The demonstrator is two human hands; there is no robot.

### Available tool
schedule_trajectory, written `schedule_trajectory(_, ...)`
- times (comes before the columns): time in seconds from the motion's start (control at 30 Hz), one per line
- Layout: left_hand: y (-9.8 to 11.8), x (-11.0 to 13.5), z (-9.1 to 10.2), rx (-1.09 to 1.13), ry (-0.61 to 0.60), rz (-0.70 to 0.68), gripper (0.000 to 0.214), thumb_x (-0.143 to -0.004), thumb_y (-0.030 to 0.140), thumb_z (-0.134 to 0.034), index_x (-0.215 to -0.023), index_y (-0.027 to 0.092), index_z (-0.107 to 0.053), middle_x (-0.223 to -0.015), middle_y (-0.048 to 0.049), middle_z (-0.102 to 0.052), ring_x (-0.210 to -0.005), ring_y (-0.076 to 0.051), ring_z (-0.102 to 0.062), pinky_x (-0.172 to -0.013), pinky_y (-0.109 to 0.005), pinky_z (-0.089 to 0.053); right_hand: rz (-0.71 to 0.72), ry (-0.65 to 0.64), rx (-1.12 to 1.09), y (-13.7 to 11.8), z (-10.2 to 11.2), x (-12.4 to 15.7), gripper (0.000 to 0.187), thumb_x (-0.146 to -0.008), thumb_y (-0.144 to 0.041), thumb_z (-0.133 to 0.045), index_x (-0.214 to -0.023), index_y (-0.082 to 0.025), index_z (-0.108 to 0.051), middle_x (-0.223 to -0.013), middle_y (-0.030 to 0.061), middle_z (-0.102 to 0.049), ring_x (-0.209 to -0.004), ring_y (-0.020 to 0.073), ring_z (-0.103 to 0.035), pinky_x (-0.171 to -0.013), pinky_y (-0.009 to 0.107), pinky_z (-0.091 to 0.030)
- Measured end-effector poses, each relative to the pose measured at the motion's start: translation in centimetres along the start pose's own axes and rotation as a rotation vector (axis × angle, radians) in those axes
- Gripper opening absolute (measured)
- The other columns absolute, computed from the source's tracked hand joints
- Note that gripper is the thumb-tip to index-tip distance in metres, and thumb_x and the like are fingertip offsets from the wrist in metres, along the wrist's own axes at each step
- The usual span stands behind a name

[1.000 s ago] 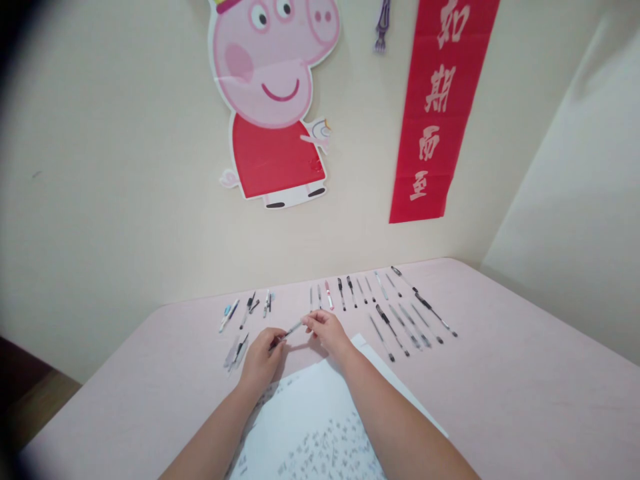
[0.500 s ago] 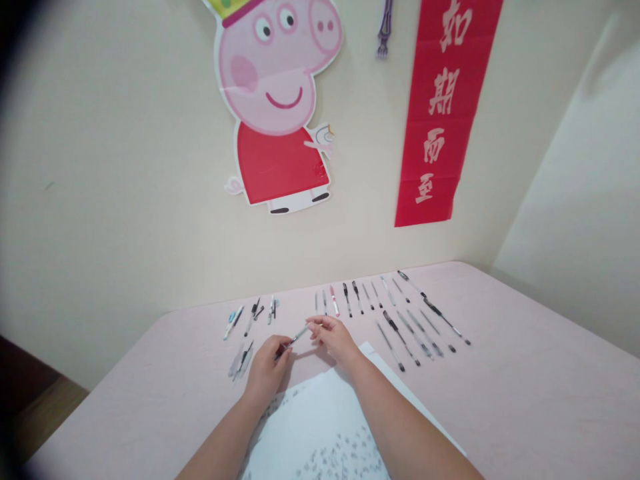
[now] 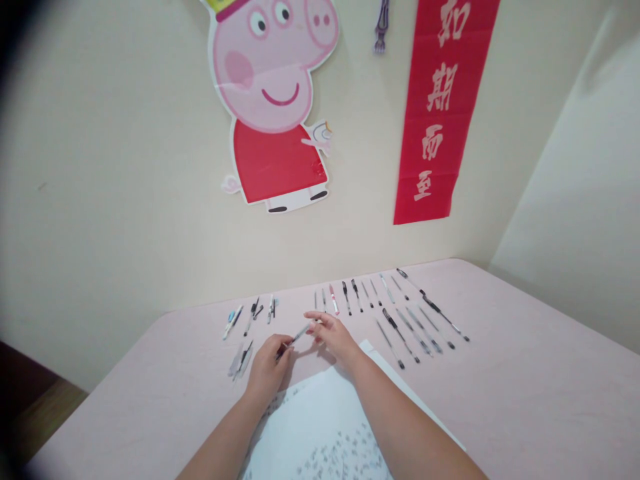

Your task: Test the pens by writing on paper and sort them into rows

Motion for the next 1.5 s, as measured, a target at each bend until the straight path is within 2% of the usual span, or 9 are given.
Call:
schedule_trajectory(0.07, 0.0, 0.0, 0.1, 0.004, -0.001, 0.007, 0.017, -0.075, 0.015, -0.047, -0.088, 0.019, -0.058, -0.082, -0.004, -0.061, -0.075, -0.018, -0.057, -0.069, -0.031, -0.045, 0.006, -0.018, -0.002, -0.3, -0.2, 0.1, 0.037, -0.067, -0.043, -0.068, -0.096, -0.02, -0.068, -0.078, 0.005, -0.065, -0.07, 0.0139, -0.058, -0.058, 0.023, -0.042)
schedule_trajectory(0.3, 0.2, 0.1, 0.1, -0.007, 0.012, -0.006, 0.016, -0.074, 0.015, -0.048, -0.086, 0.019, -0.059, -0.081, -0.0033, -0.061, -0.075, -0.018, -0.057, -0.069, -0.031, -0.046, -0.017, 0.063, 0.042, 0.4, 0.5, -0.3, 0.028, -0.063, -0.043, -0.07, -0.071, -0.017, -0.069, -0.063, 0.0017, -0.061, -0.052, 0.0091, -0.051, -0.052, 0.022, -0.039)
schedule_trajectory(0.47, 0.1, 0.1, 0.1, -0.003, 0.01, 0.005, 0.017, -0.074, 0.015, -0.048, -0.087, 0.019, -0.059, -0.081, -0.0033, -0.061, -0.074, -0.017, -0.057, -0.068, -0.03, -0.046, -0.016, -0.043, -0.036, 0.2, -0.3, 0.0, 0.037, -0.066, -0.044, -0.068, -0.097, -0.023, -0.067, -0.1, 0.0071, -0.065, -0.074, 0.0139, -0.06, -0.059, 0.023, -0.043)
schedule_trajectory(0.53, 0.0, 0.1, 0.0, -0.008, 0.007, 0.007, 0.017, -0.074, 0.015, -0.048, -0.087, 0.019, -0.059, -0.081, -0.0033, -0.061, -0.074, -0.017, -0.057, -0.068, -0.03, -0.046, -0.005, -0.07, -0.041, 0.1, -0.6, 0.1, 0.037, -0.068, -0.045, -0.067, -0.097, -0.022, -0.068, -0.106, 0.0086, -0.064, -0.076, 0.0147, -0.061, -0.059, 0.023, -0.044)
schedule_trajectory(0.8, -0.2, 0.0, -0.2, -0.007, 0.0, 0.0, 0.017, -0.074, 0.016, -0.048, -0.087, 0.019, -0.059, -0.08, -0.0036, -0.062, -0.074, -0.018, -0.058, -0.068, -0.031, -0.046, -0.033, 0.07, 0.057, 0.8, 0.6, -0.5, 0.029, -0.061, -0.044, -0.071, -0.062, -0.016, -0.065, -0.06, 0.0027, -0.063, -0.053, 0.0101, -0.052, -0.052, 0.022, -0.04)
schedule_trajectory(1.03, 0.2, 0.0, 0.1, -0.017, 0.011, -0.003, 0.017, -0.074, 0.016, -0.049, -0.086, 0.02, -0.06, -0.079, -0.0028, -0.062, -0.072, -0.017, -0.058, -0.066, -0.029, -0.046, -0.018, -0.06, -0.034, 0.1, -0.9, 0.0, 0.035, -0.065, -0.045, -0.069, -0.089, -0.019, -0.069, -0.096, 0.0086, -0.067, -0.074, 0.0147, -0.06, -0.057, 0.023, -0.043)
schedule_trajectory(1.33, 0.5, 0.2, -0.1, -0.01, 0.012, -0.052, 0.016, -0.075, 0.017, -0.049, -0.087, 0.019, -0.06, -0.079, -0.0032, -0.062, -0.074, -0.017, -0.058, -0.067, -0.029, -0.046, -0.012, 0.105, 0.043, 1.0, 0.7, -0.6, 0.031, -0.06, -0.044, -0.072, -0.057, -0.015, -0.063, -0.051, 0.0001, -0.059, -0.048, 0.0085, -0.047, -0.049, 0.021, -0.035)
schedule_trajectory(1.4, 0.5, 0.2, -0.1, -0.011, 0.003, -0.052, 0.016, -0.076, 0.017, -0.049, -0.087, 0.019, -0.059, -0.079, -0.0033, -0.061, -0.074, -0.017, -0.058, -0.066, -0.029, -0.046, -0.013, 0.092, 0.013, 0.9, 0.5, -0.4, 0.028, -0.061, -0.043, -0.072, -0.063, -0.015, -0.065, -0.057, 0.0011, -0.062, -0.051, 0.0091, -0.05, -0.05, 0.021, -0.037)
schedule_trajectory(1.5, 0.4, 0.1, -0.1, -0.02, -0.008, -0.035, 0.016, -0.075, 0.016, -0.048, -0.087, 0.019, -0.059, -0.08, -0.0034, -0.061, -0.074, -0.017, -0.058, -0.067, -0.03, -0.046, -0.022, -0.003, -0.055, 0.7, -0.3, -0.1, 0.034, -0.067, -0.043, -0.068, -0.091, -0.02, -0.068, -0.088, 0.0061, -0.069, -0.066, 0.0117, -0.058, -0.054, 0.021, -0.041)
Point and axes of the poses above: each hand's wrist, its own x-axis away from the middle knuckle, its own z-axis out of the back of the hand, y = z × x, the point moved 7 cm from there along -x, towards the middle knuckle
